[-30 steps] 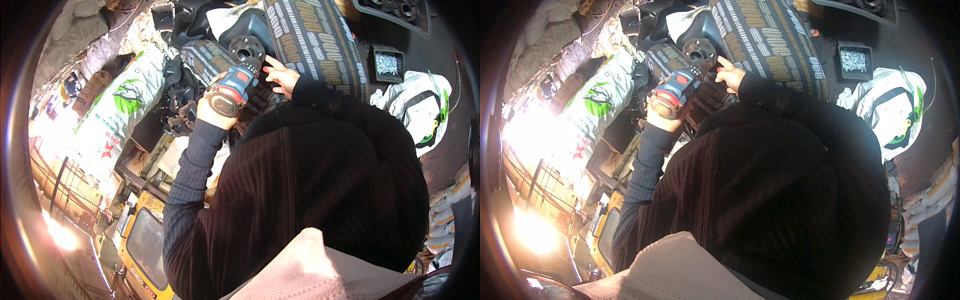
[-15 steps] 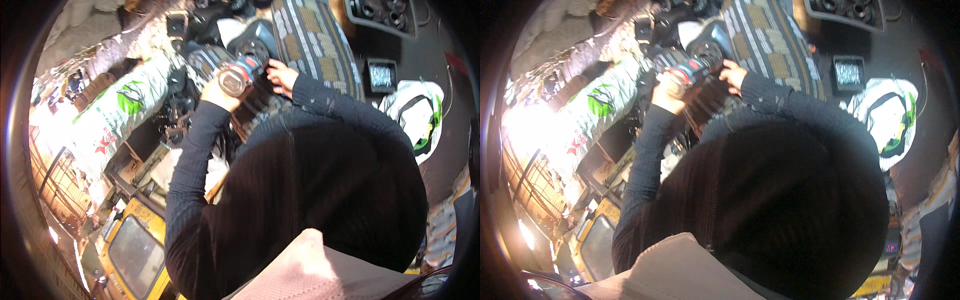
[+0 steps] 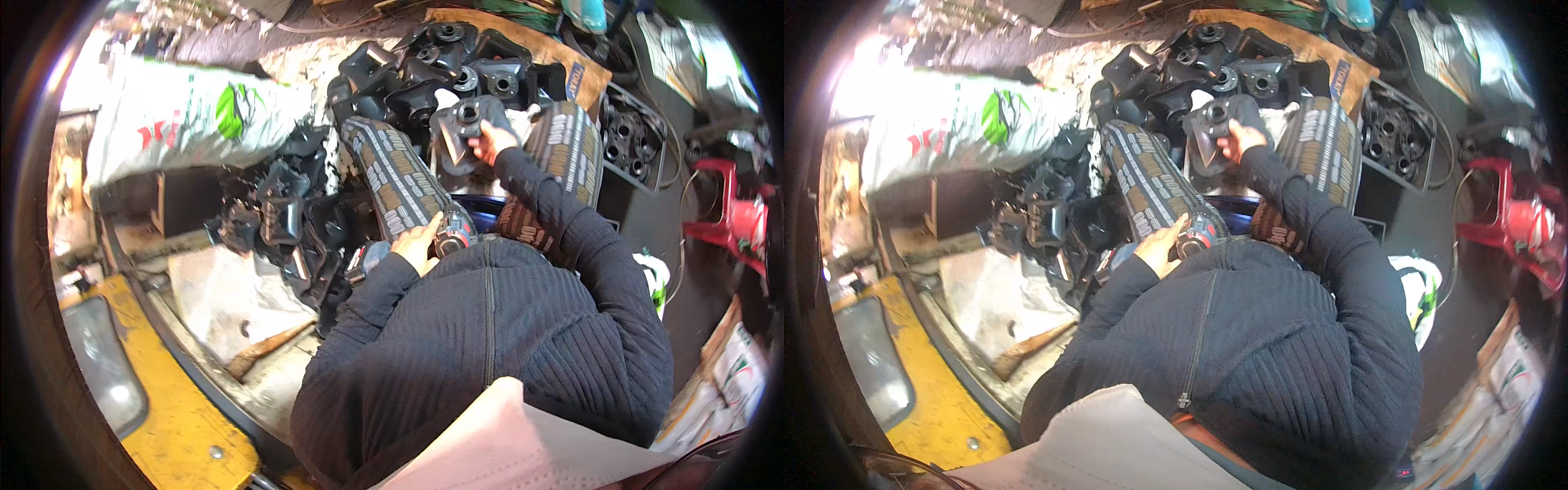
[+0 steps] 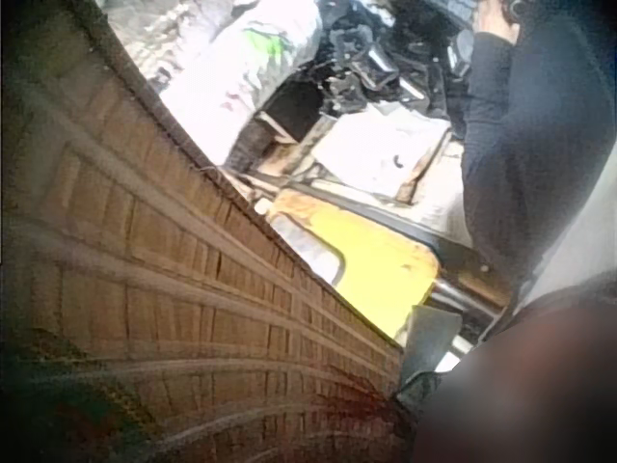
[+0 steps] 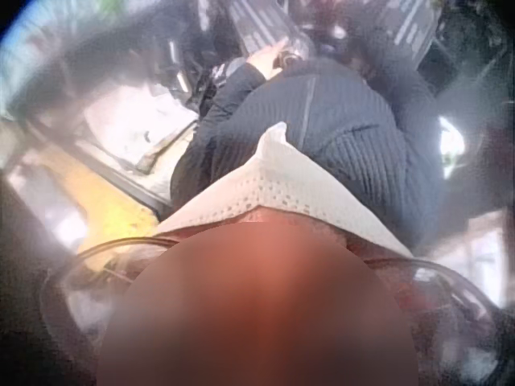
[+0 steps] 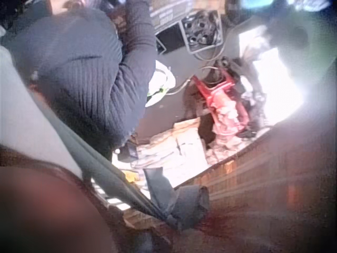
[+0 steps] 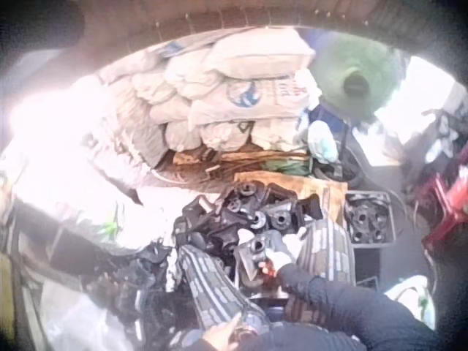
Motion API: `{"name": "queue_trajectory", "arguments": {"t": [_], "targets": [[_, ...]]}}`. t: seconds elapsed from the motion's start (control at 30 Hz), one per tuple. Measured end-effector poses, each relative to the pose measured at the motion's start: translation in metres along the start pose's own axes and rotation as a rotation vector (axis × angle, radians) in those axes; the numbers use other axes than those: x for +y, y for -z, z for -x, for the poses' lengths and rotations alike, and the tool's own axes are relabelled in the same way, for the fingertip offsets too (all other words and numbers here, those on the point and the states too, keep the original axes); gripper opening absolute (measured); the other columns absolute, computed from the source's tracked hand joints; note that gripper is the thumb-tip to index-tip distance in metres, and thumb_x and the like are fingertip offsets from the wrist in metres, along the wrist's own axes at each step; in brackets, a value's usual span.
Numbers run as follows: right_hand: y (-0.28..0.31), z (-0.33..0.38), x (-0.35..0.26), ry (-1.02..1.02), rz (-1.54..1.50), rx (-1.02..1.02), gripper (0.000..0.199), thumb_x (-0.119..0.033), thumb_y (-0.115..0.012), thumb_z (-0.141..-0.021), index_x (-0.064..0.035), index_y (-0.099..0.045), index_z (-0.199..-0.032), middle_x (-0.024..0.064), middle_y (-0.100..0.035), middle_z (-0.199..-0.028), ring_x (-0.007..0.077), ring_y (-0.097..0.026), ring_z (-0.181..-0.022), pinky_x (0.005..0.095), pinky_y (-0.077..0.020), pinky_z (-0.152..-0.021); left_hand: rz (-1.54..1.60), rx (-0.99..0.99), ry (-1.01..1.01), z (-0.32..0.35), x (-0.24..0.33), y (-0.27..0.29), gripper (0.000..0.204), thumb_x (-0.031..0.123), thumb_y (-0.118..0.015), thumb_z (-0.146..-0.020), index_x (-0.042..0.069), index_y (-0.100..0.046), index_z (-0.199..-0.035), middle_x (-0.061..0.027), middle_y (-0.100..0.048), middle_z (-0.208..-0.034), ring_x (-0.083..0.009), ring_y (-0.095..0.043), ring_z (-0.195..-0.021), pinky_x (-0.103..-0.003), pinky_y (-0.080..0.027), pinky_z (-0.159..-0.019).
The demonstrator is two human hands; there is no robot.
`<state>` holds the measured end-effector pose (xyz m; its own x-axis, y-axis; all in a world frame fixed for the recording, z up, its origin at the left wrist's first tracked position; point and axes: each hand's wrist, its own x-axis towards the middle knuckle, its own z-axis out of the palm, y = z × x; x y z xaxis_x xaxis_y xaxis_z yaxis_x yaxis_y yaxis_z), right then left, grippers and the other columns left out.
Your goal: The person uses a cordless drill to fasten screws into black plastic components placed on a patterned cushion. They repeatedly pick up screws, position them, and drive them in with the drill, handling multiple similar parts one at a time.
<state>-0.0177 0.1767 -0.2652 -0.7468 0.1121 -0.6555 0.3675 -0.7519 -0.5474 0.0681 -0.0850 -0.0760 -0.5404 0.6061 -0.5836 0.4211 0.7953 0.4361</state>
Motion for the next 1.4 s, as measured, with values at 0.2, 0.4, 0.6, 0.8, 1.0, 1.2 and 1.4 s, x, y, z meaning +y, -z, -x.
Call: {"name": "queue_trajectory", "arguments": {"t": [0.2,0.4,0.6,0.8,1.0,1.2,1.4], "targets": [[-0.04,-0.074,-0.11,0.084,0.27,-0.122,0.028,-0.033,-0.058,-0.083,-0.006,-0.054,-0.09,0.0156,-0.064,-0.08,0.022,-0.055,-0.051,0.0334,-0.0479,-0.046,0.503,0.589,-0.253,0.02,-0.085,0.032,0.05,0.02,-0.065,-0.076,0.007,-0.05,-0.122,-0.0094,-0.06,-0.107,-0.0158,-0.058,-0.088,-0.03,-0.046,-0.081],[-0.077,-0.09,-0.123,-0.095,0.308,0.014,0.04,-0.027,-0.054,-0.086,-0.0061,-0.045,-0.119,0.0135,-0.05,-0.123,0.0273,-0.058,-0.097,0.0361,-0.0488,-0.074,0.507,0.585,0.6,-0.013,-0.249,-0.024,0.048,0.028,-0.063,-0.075,0.008,-0.052,-0.117,-0.012,-0.064,-0.1,-0.0236,-0.061,-0.093,-0.032,-0.046,-0.083],[-0.036,-0.047,-0.091,-0.075,0.537,0.042,0.045,-0.028,-0.051,-0.088,-0.0109,-0.039,-0.128,0.0103,-0.044,-0.131,0.0284,-0.052,-0.109,0.0357,-0.0434,-0.082,0.19,0.535,0.575,-0.121,-0.31,-0.068,0.065,0.034,-0.067,-0.071,0.015,-0.039,-0.127,-0.0126,-0.05,-0.119,-0.0315,-0.047,-0.11,-0.042,-0.042,-0.09],[0.023,0.071,-0.131,0.131,0.703,0.2,0.038,-0.026,-0.056,-0.086,-0.0108,-0.049,-0.12,0.007,-0.054,-0.12,0.0201,-0.056,-0.102,0.0312,-0.0445,-0.074,0.323,0.325,0.619,-0.22,-0.362,-0.053,0.063,0.041,-0.067,-0.07,0.01,-0.045,-0.12,-0.016,-0.051,-0.12,-0.0302,-0.05,-0.111,-0.042,-0.042,-0.091],[0.148,0.188,-0.18,0.418,0.456,0.377,0.036,-0.028,-0.052,-0.088,-0.0101,-0.05,-0.119,0.0071,-0.055,-0.118,0.0176,-0.056,-0.098,0.0298,-0.0451,-0.074,-0.134,0.246,0.3,-0.212,-0.363,-0.058,0.053,0.049,-0.057,-0.072,0.009,-0.055,-0.108,-0.0174,-0.056,-0.107,-0.0333,-0.054,-0.098,-0.043,-0.044,-0.083],[0.285,0.246,-0.13,0.228,0.389,1.039,0.029,-0.031,-0.057,-0.084,-0.0161,-0.056,-0.109,0.0006,-0.061,-0.103,0.0136,-0.059,-0.086,0.0326,-0.0476,-0.069,-0.269,0.653,0.193,-0.081,-0.308,-0.015,0.035,0.042,-0.059,-0.075,0.01,-0.066,-0.087,-0.0172,-0.06,-0.082,-0.0352,-0.057,-0.078,-0.043,-0.045,-0.069],[0.33,0.209,-0.09,0.365,0.719,1.191,0.023,-0.024,-0.058,-0.081,-0.0133,-0.063,-0.1,0.0021,-0.066,-0.089,0.0139,-0.062,-0.078,0.0298,-0.0499,-0.068,-0.204,1.251,0.175,0.013,-0.187,0.111,0.021,0.021,-0.067,-0.078,0.0,-0.064,-0.081,-0.015,-0.056,-0.072,-0.0294,-0.054,-0.063,-0.038,-0.044,-0.059]]}}
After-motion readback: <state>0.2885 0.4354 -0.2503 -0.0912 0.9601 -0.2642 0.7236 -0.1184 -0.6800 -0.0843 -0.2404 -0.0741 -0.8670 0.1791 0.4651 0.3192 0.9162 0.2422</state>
